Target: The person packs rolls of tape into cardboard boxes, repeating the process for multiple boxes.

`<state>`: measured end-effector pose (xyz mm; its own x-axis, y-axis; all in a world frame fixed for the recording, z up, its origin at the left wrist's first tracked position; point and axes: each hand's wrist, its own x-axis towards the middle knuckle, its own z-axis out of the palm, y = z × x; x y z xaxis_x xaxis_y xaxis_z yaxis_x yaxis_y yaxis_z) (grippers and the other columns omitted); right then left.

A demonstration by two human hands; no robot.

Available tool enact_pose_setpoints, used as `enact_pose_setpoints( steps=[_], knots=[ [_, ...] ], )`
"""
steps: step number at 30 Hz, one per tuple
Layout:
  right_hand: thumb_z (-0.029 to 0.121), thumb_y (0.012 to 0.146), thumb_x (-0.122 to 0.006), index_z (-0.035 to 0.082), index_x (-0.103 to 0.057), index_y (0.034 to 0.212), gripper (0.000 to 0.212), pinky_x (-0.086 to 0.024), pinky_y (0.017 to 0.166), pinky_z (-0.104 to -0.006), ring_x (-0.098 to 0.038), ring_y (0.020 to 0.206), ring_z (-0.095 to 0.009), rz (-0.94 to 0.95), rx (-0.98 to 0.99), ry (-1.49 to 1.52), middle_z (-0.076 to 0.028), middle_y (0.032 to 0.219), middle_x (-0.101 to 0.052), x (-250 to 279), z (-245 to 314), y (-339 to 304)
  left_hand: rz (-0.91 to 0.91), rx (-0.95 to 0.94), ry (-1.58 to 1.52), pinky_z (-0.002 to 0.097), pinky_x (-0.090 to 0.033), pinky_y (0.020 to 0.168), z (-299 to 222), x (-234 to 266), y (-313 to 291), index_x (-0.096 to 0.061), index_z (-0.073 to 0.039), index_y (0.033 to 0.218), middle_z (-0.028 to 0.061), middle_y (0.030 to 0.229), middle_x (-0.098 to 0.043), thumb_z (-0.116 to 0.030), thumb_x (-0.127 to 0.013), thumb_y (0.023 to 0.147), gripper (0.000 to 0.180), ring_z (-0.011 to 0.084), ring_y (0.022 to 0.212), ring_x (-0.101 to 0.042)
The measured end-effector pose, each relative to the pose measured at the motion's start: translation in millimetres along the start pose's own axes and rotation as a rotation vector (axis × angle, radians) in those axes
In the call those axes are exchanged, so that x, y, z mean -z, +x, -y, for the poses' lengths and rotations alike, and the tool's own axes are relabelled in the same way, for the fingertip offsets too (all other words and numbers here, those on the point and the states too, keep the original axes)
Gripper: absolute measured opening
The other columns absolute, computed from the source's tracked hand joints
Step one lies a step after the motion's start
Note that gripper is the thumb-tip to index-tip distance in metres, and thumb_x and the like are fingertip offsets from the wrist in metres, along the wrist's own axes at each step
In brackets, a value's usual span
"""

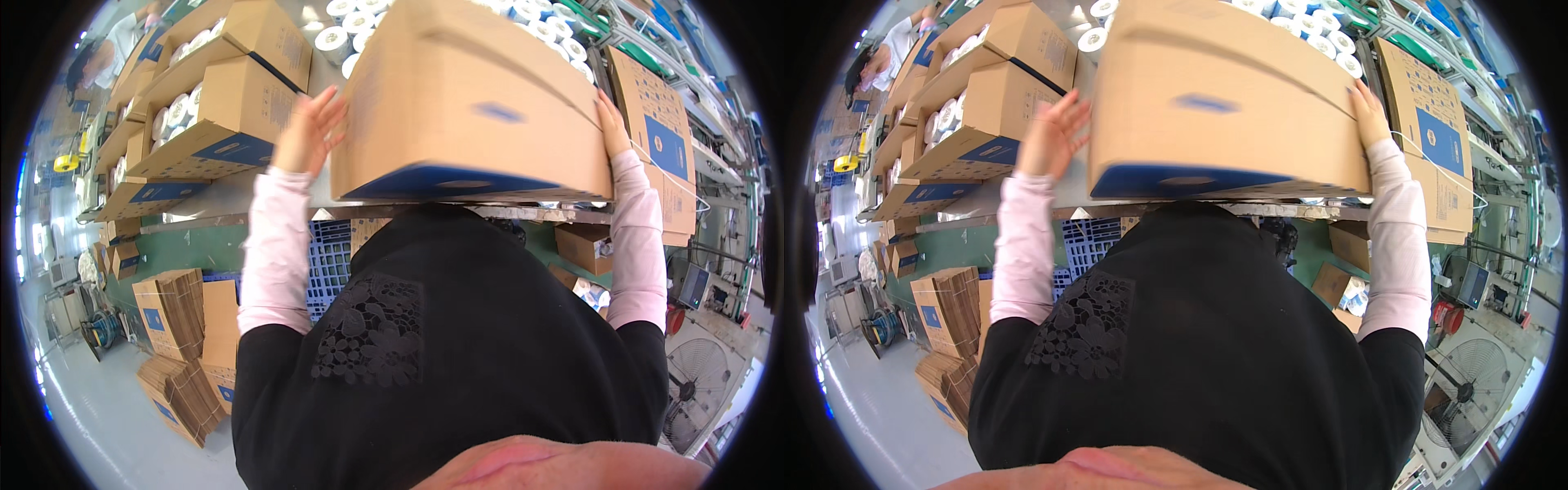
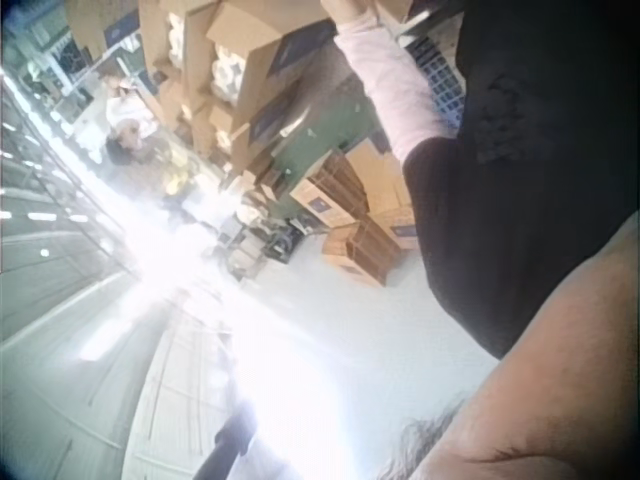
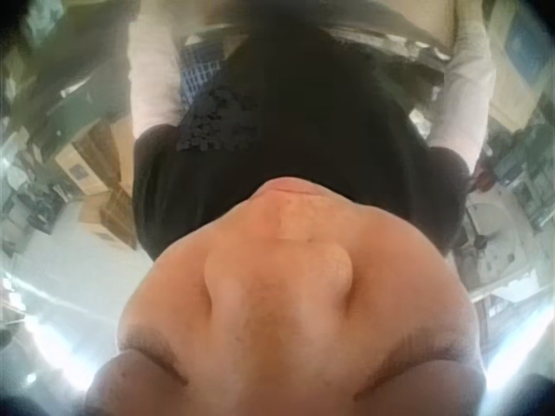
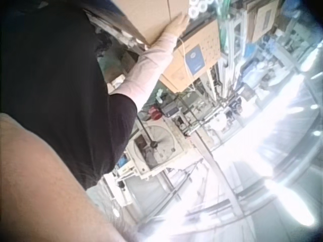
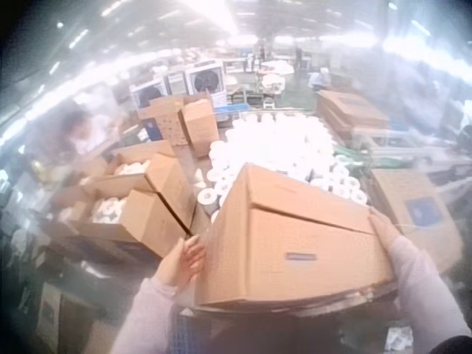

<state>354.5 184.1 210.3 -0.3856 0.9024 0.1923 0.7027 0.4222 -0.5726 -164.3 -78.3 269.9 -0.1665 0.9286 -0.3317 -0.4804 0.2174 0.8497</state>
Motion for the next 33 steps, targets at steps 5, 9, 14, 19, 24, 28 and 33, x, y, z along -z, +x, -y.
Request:
enact_pose_setpoints(
  steps=[5, 9, 14, 19, 24, 28, 33],
  knots=[
    [0.041, 0.095, -0.044, 0.006, -0.046, 0.135, 0.053, -0.038, 0.100, -0.0303, -0.048, 0.121, -0.018, -0.014, -0.421, 0.773, -0.011, 0.129, -0.054, -20, -61, -58, -0.142, 0.199, -0.058, 0.0332, -0.028, 0.109, 109, 84, 8, -0.047, 0.001, 0.133, 0.0135, 0.136, -0.050, -0.039, -0.055, 0.093, 0.057, 0.0212, 0.128, -0.042],
    [0.040, 0.096, -0.044, 0.005, -0.046, 0.135, 0.053, -0.038, 0.099, -0.0306, -0.048, 0.120, -0.018, 0.011, -0.559, 1.018, -0.011, 0.129, -0.054, -70, 29, -99, -0.150, 0.144, 0.194, 0.0353, -0.037, 0.103, -60, 107, -82, -0.048, 0.002, 0.129, 0.0134, 0.128, -0.055, -0.032, -0.055, 0.091, 0.051, 0.0212, 0.120, -0.050],
    [0.040, 0.096, -0.044, 0.005, -0.047, 0.135, 0.052, -0.039, 0.098, -0.0309, -0.048, 0.120, -0.018, 0.200, -0.778, 1.242, -0.011, 0.128, -0.055, -199, 88, -102, 0.073, 0.031, 0.560, 0.0330, -0.041, 0.099, -216, -10, -105, -0.044, 0.002, 0.133, 0.0151, 0.129, -0.053, -0.026, -0.052, 0.090, 0.052, 0.0213, 0.117, -0.053],
    [0.039, 0.096, -0.044, 0.005, -0.047, 0.134, 0.052, -0.039, 0.098, -0.0312, -0.048, 0.119, -0.017, 0.175, -0.799, 1.314, -0.011, 0.128, -0.055, -188, 78, -99, 0.094, 0.031, 0.721, 0.0303, -0.044, 0.095, -186, -110, -52, -0.041, 0.003, 0.135, 0.0157, 0.128, -0.053, -0.021, -0.049, 0.088, 0.053, 0.0209, 0.114, -0.055],
    [0.039, 0.096, -0.044, 0.005, -0.047, 0.134, 0.051, -0.040, 0.097, -0.0315, -0.049, 0.119, -0.017, 0.185, -0.632, 1.494, -0.011, 0.127, -0.055, -111, 84, -79, 0.023, 0.007, 0.738, 0.0279, -0.045, 0.091, -161, -193, -55, -0.043, 0.004, 0.132, 0.0146, 0.123, -0.056, -0.018, -0.048, 0.087, 0.050, 0.0194, 0.106, -0.058],
    [0.038, 0.096, -0.044, 0.005, -0.047, 0.133, 0.051, -0.040, 0.097, -0.0318, -0.049, 0.119, -0.017, 0.434, -0.809, 1.397, -0.011, 0.126, -0.055, -195, 86, -95, 0.121, 0.154, 0.722, 0.0269, -0.046, 0.088, -153, -235, -47, -0.048, 0.003, 0.127, 0.0136, 0.117, -0.059, -0.015, -0.050, 0.086, 0.044, 0.0187, 0.099, -0.061],
    [0.038, 0.096, -0.044, 0.004, -0.048, 0.133, 0.050, -0.041, 0.096, -0.0321, -0.049, 0.118, -0.017, 0.531, -0.960, 1.285, -0.011, 0.126, -0.056, -267, 63, -123, 0.254, 0.370, 0.807, 0.0306, -0.051, 0.083, -80, -220, 21, -0.049, 0.004, 0.121, 0.0110, 0.107, -0.063, -0.013, -0.054, 0.083, 0.042, 0.0187, 0.097, -0.062]
  ],
)
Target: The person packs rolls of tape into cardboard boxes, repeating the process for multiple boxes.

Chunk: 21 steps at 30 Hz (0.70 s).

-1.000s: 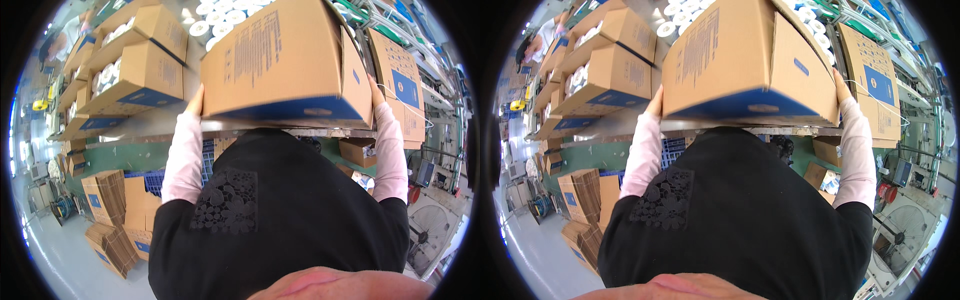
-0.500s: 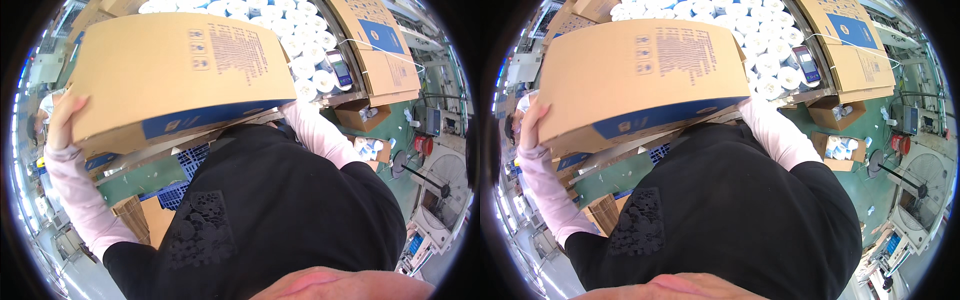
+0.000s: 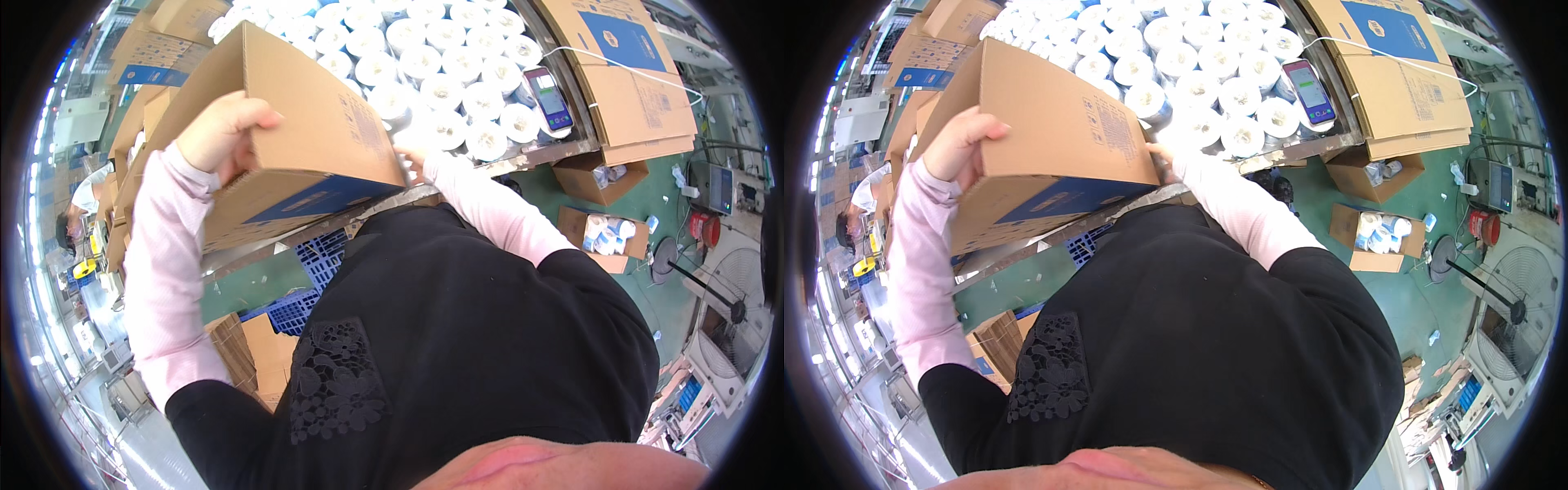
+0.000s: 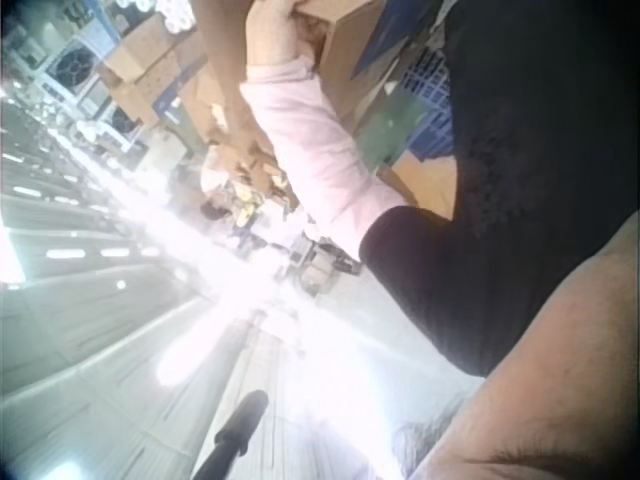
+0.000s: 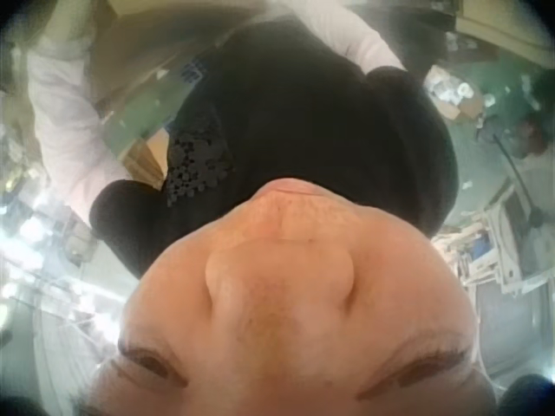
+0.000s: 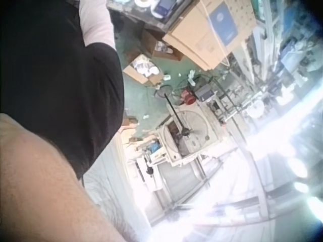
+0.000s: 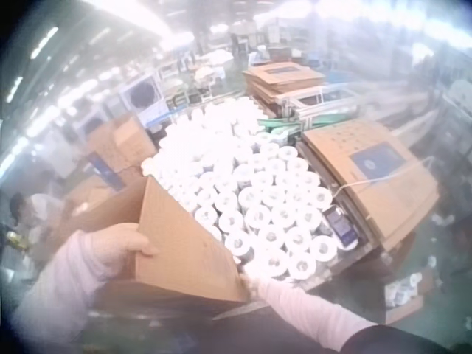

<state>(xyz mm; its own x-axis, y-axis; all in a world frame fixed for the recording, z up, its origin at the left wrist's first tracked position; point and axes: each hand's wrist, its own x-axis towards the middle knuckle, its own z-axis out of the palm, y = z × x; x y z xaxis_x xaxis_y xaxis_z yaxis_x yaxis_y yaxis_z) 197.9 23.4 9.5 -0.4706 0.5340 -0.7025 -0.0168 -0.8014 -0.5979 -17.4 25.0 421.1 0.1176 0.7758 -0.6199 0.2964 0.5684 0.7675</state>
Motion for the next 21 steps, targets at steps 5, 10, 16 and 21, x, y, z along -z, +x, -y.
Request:
enact_pose_setpoints(
  steps=[5, 10, 16, 21],
  knots=[
    [0.037, 0.096, -0.045, 0.004, -0.048, 0.132, 0.050, -0.041, 0.095, -0.0324, -0.049, 0.118, -0.017, -0.169, 0.142, -0.004, -0.011, 0.125, -0.056, 41, 42, -12, 0.084, 0.076, -0.052, 0.0341, -0.055, 0.069, 2, -68, -7, -0.044, 0.003, 0.126, 0.0113, 0.106, -0.062, -0.015, -0.055, 0.081, 0.050, 0.0188, 0.087, -0.064],
    [0.037, 0.096, -0.045, 0.004, -0.048, 0.132, 0.049, -0.042, 0.095, -0.0327, -0.050, 0.117, -0.017, -0.108, 0.244, 0.070, -0.011, 0.124, -0.056, 2, 81, -24, 0.091, 0.115, -0.126, 0.0351, -0.055, 0.075, 0, -74, -28, -0.039, 0.003, 0.132, 0.0140, 0.115, -0.058, -0.013, -0.055, 0.080, 0.056, 0.0224, 0.098, -0.062],
    [0.036, 0.096, -0.045, 0.004, -0.049, 0.131, 0.048, -0.042, 0.094, -0.0331, -0.050, 0.117, -0.017, 0.012, 0.280, 0.113, -0.011, 0.123, -0.057, -58, 111, -32, 0.084, 0.132, -0.135, 0.0386, -0.050, 0.087, 15, -77, -26, -0.035, 0.003, 0.135, 0.0152, 0.124, -0.053, -0.009, -0.056, 0.078, 0.062, 0.0246, 0.110, -0.057],
    [0.036, 0.096, -0.045, 0.004, -0.049, 0.131, 0.048, -0.043, 0.093, -0.0334, -0.050, 0.116, -0.017, 0.095, 0.403, 0.087, -0.011, 0.123, -0.057, -88, 170, -54, 0.187, 0.197, -0.154, 0.0364, -0.054, 0.076, 21, -81, -2, -0.042, 0.003, 0.131, 0.0137, 0.116, -0.057, -0.007, -0.058, 0.076, 0.058, 0.0228, 0.100, -0.061]
  ],
)
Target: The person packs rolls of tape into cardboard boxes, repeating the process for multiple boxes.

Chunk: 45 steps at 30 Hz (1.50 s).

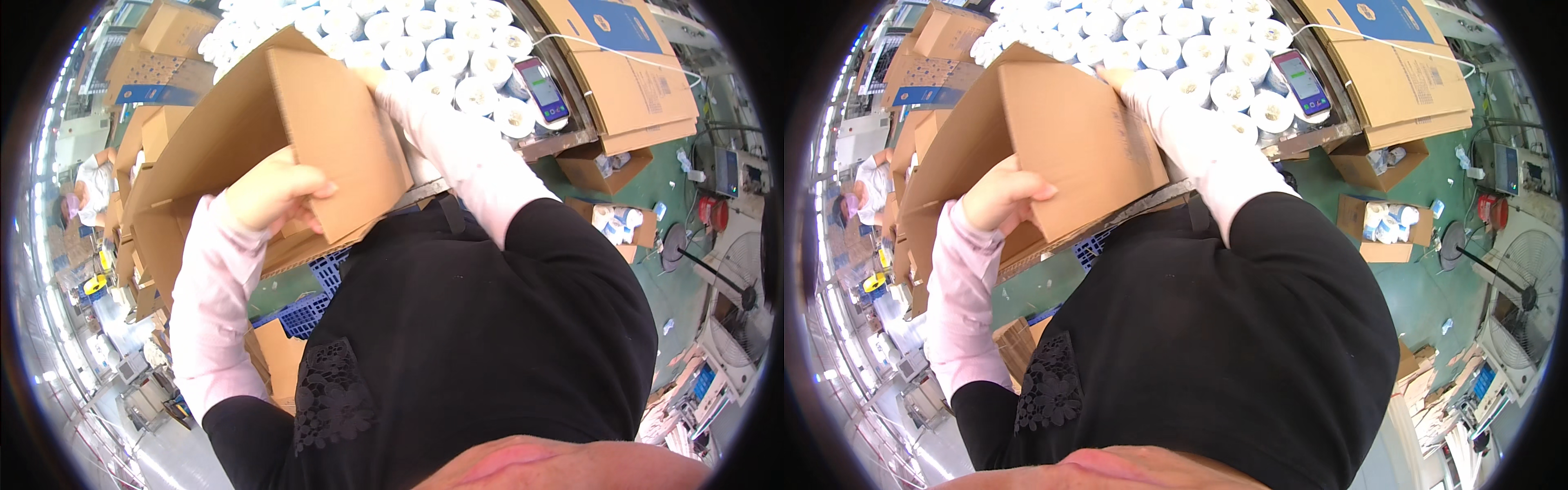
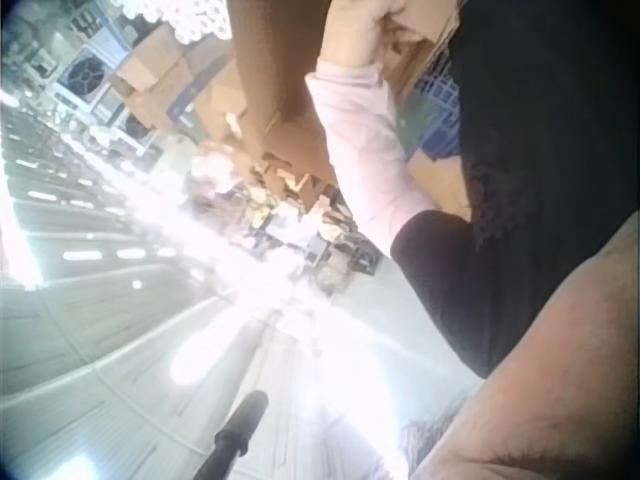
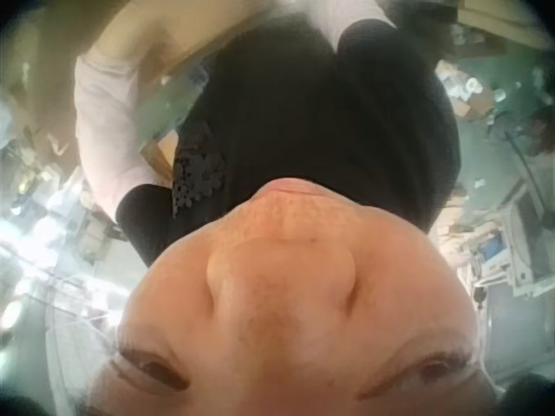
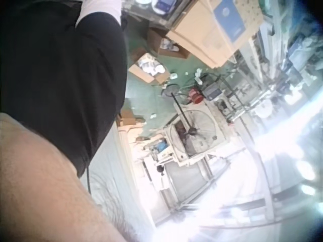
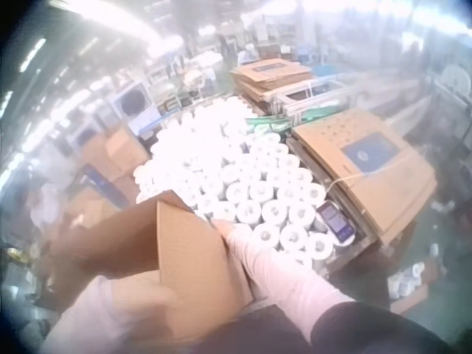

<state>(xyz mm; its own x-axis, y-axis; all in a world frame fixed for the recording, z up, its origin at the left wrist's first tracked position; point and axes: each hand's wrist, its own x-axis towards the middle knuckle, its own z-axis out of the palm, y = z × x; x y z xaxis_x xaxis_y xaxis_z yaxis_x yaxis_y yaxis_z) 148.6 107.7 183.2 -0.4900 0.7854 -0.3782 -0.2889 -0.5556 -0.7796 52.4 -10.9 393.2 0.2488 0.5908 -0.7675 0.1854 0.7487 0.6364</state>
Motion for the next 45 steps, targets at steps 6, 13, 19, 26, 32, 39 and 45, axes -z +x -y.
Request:
enact_pose_setpoints(
  steps=[6, 13, 19, 26, 32, 39, 45],
  knots=[
    [0.036, 0.089, -0.055, 0.006, -0.054, 0.122, 0.044, -0.039, 0.092, -0.0330, -0.052, 0.110, -0.021, 0.131, 0.715, -0.383, -0.010, 0.118, -0.056, -6, 126, -30, 0.192, 0.000, 0.165, 0.0295, -0.054, 0.057, -45, 5, 47, -0.057, 0.000, 0.106, 0.0087, 0.085, -0.066, -0.012, -0.060, 0.078, 0.031, 0.0166, 0.066, -0.064],
    [0.025, 0.080, -0.056, 0.006, -0.043, 0.135, 0.059, -0.039, 0.098, -0.0397, -0.047, 0.115, -0.035, 0.060, 0.817, -0.774, -0.023, 0.124, -0.049, -85, 108, -39, 0.100, 0.081, 0.175, 0.0275, -0.053, 0.049, -36, 37, -6, -0.055, -0.002, 0.114, 0.0065, 0.090, -0.065, -0.012, -0.059, 0.077, 0.039, 0.0141, 0.067, -0.064],
    [0.026, 0.078, -0.057, 0.009, -0.042, 0.136, 0.062, -0.036, 0.103, -0.0424, -0.046, 0.117, -0.039, -0.081, 0.777, -0.788, -0.025, 0.127, -0.047, -112, 92, -20, 0.085, 0.029, 0.047, 0.0279, -0.054, 0.052, -21, 67, 10, -0.056, 0.000, 0.111, 0.0078, 0.087, -0.066, -0.011, -0.059, 0.076, 0.037, 0.0148, 0.064, -0.064],
    [0.027, 0.084, -0.062, 0.004, -0.036, 0.139, 0.066, -0.025, 0.110, -0.0388, -0.035, 0.129, -0.040, 0.324, 0.530, -0.018, -0.028, 0.137, -0.037, -55, 116, 6, 0.144, -0.015, 0.001, 0.0294, -0.055, 0.060, -46, 73, 46, -0.059, 0.000, 0.103, 0.0089, 0.088, -0.067, -0.011, -0.059, 0.075, 0.031, 0.0181, 0.072, -0.066],
    [0.035, 0.087, -0.058, 0.007, -0.060, 0.113, 0.039, -0.041, 0.088, -0.0373, -0.053, 0.109, -0.015, -0.121, -0.048, -0.132, -0.004, 0.112, -0.062, 71, -38, 47, -0.046, 0.035, -0.100, 0.0357, -0.041, 0.097, 7, 102, -49, -0.051, 0.003, 0.126, 0.0110, 0.116, -0.061, -0.006, -0.075, 0.056, 0.075, 0.0230, 0.110, -0.055],
    [0.037, 0.088, -0.054, 0.006, -0.058, 0.116, 0.042, -0.044, 0.086, -0.0364, -0.055, 0.108, -0.016, -0.044, -0.456, -0.153, -0.006, 0.113, -0.062, 63, -167, 93, -0.013, 0.193, -0.121, 0.0356, -0.040, 0.099, 28, 118, -86, -0.052, 0.004, 0.126, 0.0115, 0.122, -0.059, 0.005, -0.070, 0.059, 0.069, 0.0237, 0.115, -0.053],
    [0.039, 0.090, -0.050, 0.006, -0.056, 0.119, 0.044, -0.046, 0.085, -0.0356, -0.056, 0.106, -0.018, 0.034, -0.309, -0.118, -0.007, 0.114, -0.062, 34, -104, 184, -0.110, 0.133, -0.252, 0.0364, -0.049, 0.085, 10, 111, -39, -0.054, 0.005, 0.122, 0.0132, 0.113, -0.062, 0.002, -0.071, 0.064, 0.060, 0.0257, 0.102, -0.060]
  ],
)
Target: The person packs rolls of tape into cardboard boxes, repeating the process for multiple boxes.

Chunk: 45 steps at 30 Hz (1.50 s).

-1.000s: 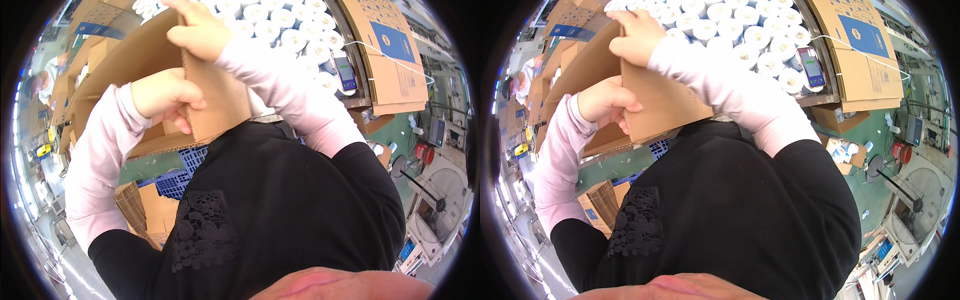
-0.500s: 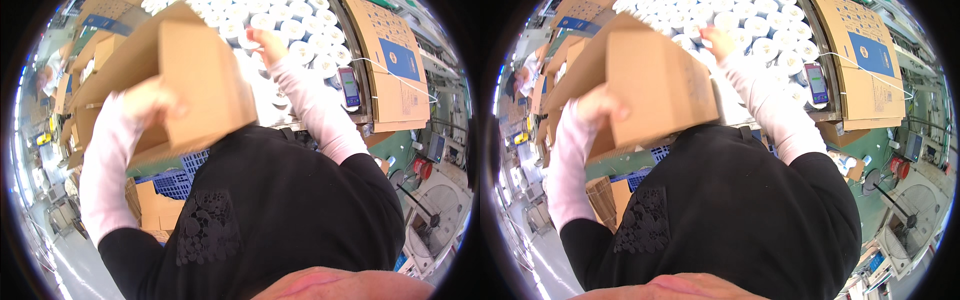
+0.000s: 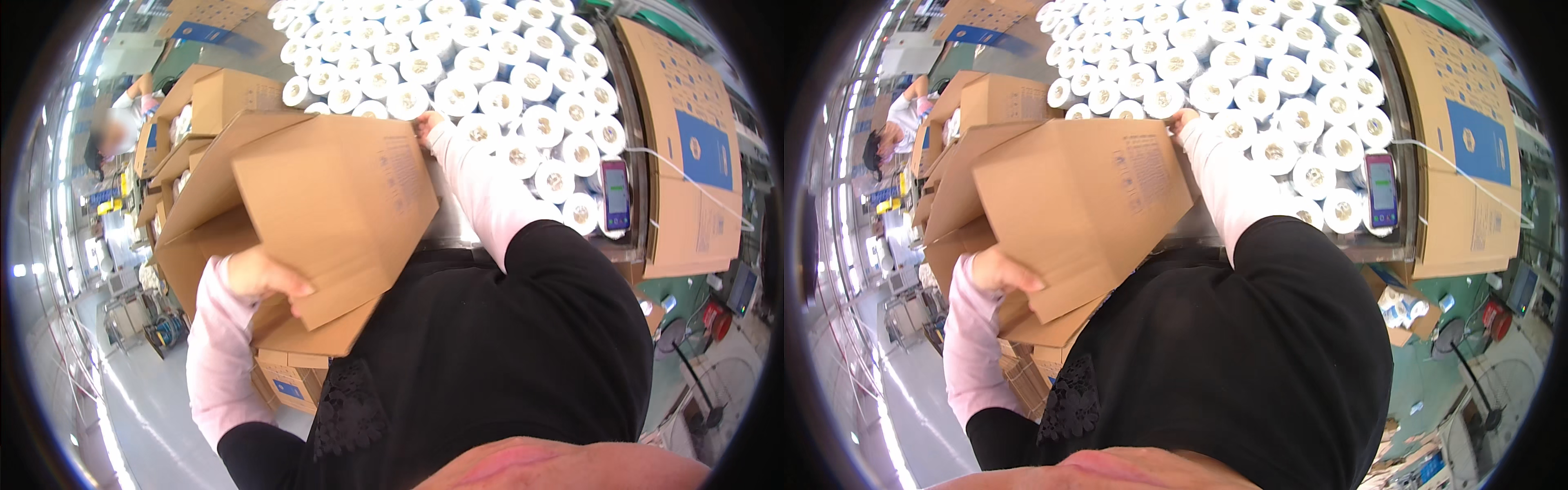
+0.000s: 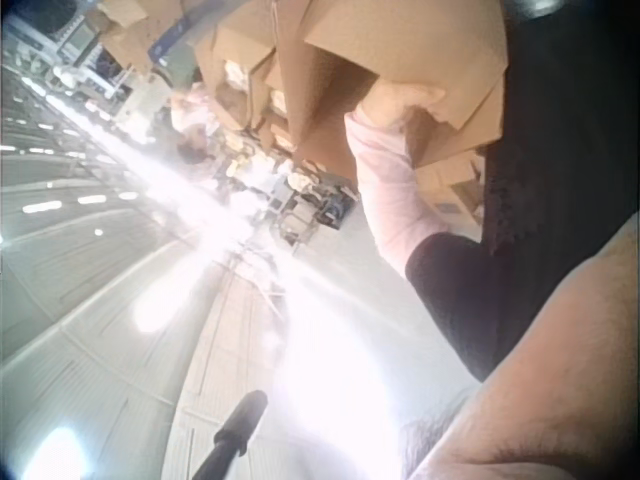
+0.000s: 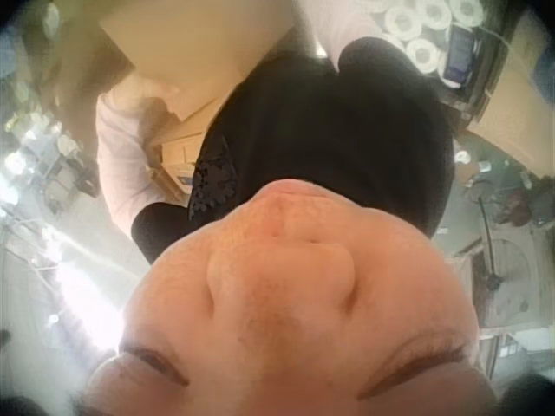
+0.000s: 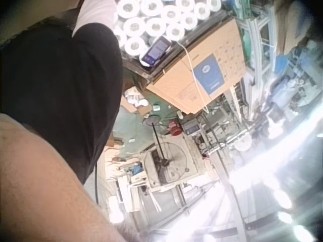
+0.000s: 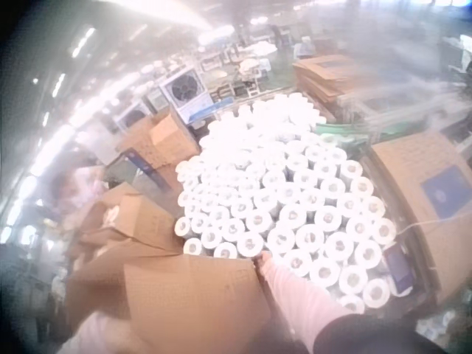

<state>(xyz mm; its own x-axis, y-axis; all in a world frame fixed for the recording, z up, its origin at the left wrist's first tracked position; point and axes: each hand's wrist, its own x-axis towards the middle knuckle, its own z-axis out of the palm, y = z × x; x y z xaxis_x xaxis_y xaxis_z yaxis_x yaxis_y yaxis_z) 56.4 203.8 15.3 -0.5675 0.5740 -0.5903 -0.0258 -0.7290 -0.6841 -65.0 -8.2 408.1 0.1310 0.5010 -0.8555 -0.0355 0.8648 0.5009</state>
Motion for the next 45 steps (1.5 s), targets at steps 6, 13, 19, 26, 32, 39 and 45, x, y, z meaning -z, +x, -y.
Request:
enact_pose_setpoints(
  steps=[6, 13, 19, 26, 32, 39, 45],
  knots=[
    [0.041, 0.092, -0.046, 0.005, -0.054, 0.122, 0.047, -0.048, 0.084, -0.0348, -0.058, 0.105, -0.019, -0.047, 0.025, -0.044, -0.009, 0.114, -0.061, 36, 7, -28, 0.380, 0.245, 0.129, 0.0355, -0.054, 0.060, -18, -1, 50, -0.051, 0.006, 0.124, 0.0161, 0.101, -0.064, 0.001, -0.071, 0.065, 0.062, 0.0283, 0.067, -0.065],
    [0.043, 0.094, -0.042, 0.004, -0.052, 0.125, 0.050, -0.051, 0.082, -0.0339, -0.060, 0.104, -0.020, -0.252, 0.061, -0.084, -0.010, 0.115, -0.061, 34, -34, -76, 0.360, 0.134, 0.024, 0.0377, -0.056, 0.059, -51, 1, 85, -0.058, 0.007, 0.108, 0.0194, 0.093, -0.065, 0.001, -0.070, 0.068, 0.043, 0.0275, 0.072, -0.067],
    [0.049, 0.095, -0.037, 0.004, -0.047, 0.131, 0.059, -0.051, 0.085, -0.0325, -0.058, 0.109, -0.019, 0.166, 0.441, 0.048, -0.009, 0.122, -0.058, -3, 96, -164, 0.326, 0.063, 0.173, 0.0314, -0.056, 0.051, -66, -32, 102, -0.063, 0.009, 0.099, 0.0178, 0.085, -0.068, -0.006, -0.068, 0.071, 0.032, 0.0233, 0.061, -0.066],
    [0.044, 0.095, -0.041, -0.002, -0.053, 0.125, 0.056, -0.044, 0.091, -0.0299, -0.057, 0.108, -0.024, -0.010, 0.162, 0.029, -0.015, 0.116, -0.061, 9, -12, -71, 0.295, 0.069, 0.186, 0.0320, -0.055, 0.047, -31, -15, 67, -0.055, 0.007, 0.115, 0.0173, 0.090, -0.066, -0.004, -0.069, 0.069, 0.049, 0.0233, 0.064, -0.066],
    [0.043, 0.094, -0.042, 0.000, -0.052, 0.126, 0.054, -0.043, 0.093, -0.0303, -0.054, 0.112, -0.023, -0.088, 0.106, -0.112, -0.014, 0.120, -0.059, 22, -26, -62, 0.347, 0.101, 0.241, 0.0336, -0.051, 0.073, -2, -21, 49, -0.053, 0.004, 0.122, 0.0142, 0.107, -0.062, -0.006, -0.072, 0.066, 0.060, 0.0234, 0.092, -0.061],
    [0.042, 0.094, -0.044, 0.003, -0.051, 0.128, 0.053, -0.041, 0.095, -0.0309, -0.050, 0.116, -0.023, -0.105, 0.068, -0.201, -0.012, 0.124, -0.056, 24, -38, -60, 0.205, -0.031, 0.197, 0.0331, -0.039, 0.100, -15, -34, 35, -0.049, 0.003, 0.129, 0.0104, 0.124, -0.056, -0.001, -0.071, 0.062, 0.070, 0.0221, 0.115, -0.050],
    [0.041, 0.094, -0.046, 0.004, -0.050, 0.130, 0.052, -0.040, 0.096, -0.0313, -0.047, 0.120, -0.022, -0.088, 0.031, -0.250, -0.011, 0.128, -0.053, 21, -41, -53, 0.326, 0.003, 0.257, 0.0332, -0.041, 0.096, -41, -14, 68, -0.054, 0.002, 0.124, 0.0086, 0.118, -0.059, -0.002, -0.074, 0.062, 0.066, 0.0202, 0.112, -0.052]
  ],
)
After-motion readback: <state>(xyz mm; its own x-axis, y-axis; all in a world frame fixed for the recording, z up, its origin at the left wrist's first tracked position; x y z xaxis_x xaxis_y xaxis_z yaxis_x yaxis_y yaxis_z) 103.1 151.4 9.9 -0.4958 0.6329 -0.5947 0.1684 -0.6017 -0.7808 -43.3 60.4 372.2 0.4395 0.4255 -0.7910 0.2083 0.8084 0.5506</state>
